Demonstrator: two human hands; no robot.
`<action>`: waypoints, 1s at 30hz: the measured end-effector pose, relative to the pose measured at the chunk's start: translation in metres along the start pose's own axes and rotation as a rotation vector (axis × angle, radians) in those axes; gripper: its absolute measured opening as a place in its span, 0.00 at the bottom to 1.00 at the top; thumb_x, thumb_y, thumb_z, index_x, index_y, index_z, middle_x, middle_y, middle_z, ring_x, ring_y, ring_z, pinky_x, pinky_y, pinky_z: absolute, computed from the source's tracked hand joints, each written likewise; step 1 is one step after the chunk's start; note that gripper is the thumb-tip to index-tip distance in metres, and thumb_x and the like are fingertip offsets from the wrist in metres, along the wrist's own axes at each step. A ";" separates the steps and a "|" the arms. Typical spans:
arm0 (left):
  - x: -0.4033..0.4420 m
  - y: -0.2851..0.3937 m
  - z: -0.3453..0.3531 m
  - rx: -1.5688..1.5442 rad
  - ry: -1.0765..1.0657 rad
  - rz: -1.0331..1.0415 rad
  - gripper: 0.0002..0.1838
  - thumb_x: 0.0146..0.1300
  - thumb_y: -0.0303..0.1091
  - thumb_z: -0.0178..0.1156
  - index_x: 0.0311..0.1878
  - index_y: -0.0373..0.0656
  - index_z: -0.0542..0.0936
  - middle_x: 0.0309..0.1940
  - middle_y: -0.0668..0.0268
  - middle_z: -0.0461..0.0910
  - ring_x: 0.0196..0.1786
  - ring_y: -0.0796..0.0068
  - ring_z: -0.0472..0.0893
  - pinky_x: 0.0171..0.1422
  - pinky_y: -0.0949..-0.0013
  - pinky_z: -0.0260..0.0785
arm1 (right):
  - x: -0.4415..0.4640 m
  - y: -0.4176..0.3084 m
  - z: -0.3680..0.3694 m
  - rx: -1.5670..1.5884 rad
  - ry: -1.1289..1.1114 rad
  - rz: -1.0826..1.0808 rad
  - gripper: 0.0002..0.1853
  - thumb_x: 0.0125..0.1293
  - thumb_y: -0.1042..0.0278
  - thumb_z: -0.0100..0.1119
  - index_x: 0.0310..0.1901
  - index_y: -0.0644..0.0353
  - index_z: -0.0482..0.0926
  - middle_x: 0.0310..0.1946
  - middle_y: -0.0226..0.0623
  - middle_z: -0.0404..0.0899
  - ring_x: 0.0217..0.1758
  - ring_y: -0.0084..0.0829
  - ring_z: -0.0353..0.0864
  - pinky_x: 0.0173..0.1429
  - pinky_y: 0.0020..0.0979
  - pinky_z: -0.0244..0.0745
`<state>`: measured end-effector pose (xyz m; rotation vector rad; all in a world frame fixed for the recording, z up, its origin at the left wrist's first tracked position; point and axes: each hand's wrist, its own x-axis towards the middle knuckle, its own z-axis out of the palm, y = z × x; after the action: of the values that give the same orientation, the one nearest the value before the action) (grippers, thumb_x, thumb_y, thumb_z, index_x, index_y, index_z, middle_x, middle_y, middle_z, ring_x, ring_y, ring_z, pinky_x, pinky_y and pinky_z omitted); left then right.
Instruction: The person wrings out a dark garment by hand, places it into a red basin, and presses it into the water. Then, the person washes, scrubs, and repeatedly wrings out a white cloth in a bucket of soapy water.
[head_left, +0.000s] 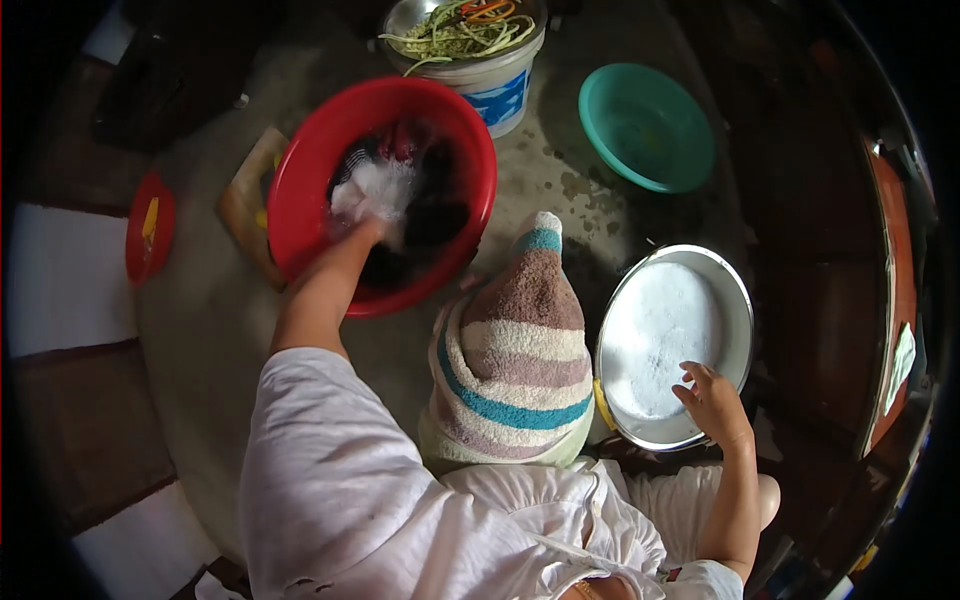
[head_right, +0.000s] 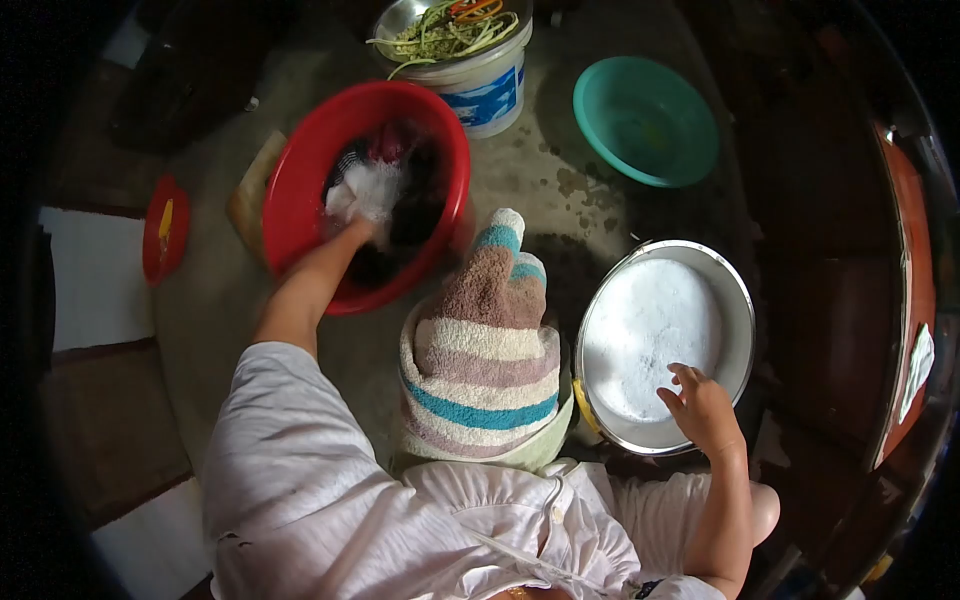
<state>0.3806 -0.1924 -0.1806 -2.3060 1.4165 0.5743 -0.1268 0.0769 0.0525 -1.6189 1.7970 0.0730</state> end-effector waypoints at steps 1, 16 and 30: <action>-0.016 0.002 -0.013 0.040 0.004 0.021 0.60 0.39 0.66 0.60 0.68 0.48 0.38 0.67 0.50 0.33 0.69 0.50 0.37 0.69 0.54 0.42 | -0.001 0.001 -0.001 0.003 0.004 -0.004 0.18 0.55 0.66 0.59 0.46 0.65 0.72 0.36 0.46 0.77 0.31 0.40 0.79 0.37 0.34 0.72; 0.036 -0.014 0.056 0.210 -0.307 0.271 0.43 0.50 0.61 0.54 0.64 0.43 0.57 0.63 0.52 0.55 0.66 0.58 0.55 0.64 0.55 0.53 | 0.000 0.000 0.001 -0.020 0.002 -0.008 0.18 0.55 0.65 0.58 0.46 0.64 0.72 0.36 0.45 0.77 0.32 0.40 0.79 0.38 0.34 0.72; -0.067 0.053 -0.076 -0.176 0.255 0.239 0.51 0.42 0.66 0.58 0.68 0.65 0.45 0.68 0.49 0.32 0.69 0.43 0.36 0.68 0.50 0.43 | -0.004 0.004 -0.001 -0.024 -0.003 0.035 0.18 0.56 0.64 0.58 0.46 0.64 0.73 0.37 0.46 0.77 0.34 0.41 0.79 0.40 0.35 0.72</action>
<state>0.3160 -0.2031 -0.0867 -2.4320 1.8471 0.5021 -0.1311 0.0801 0.0540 -1.6039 1.8288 0.1131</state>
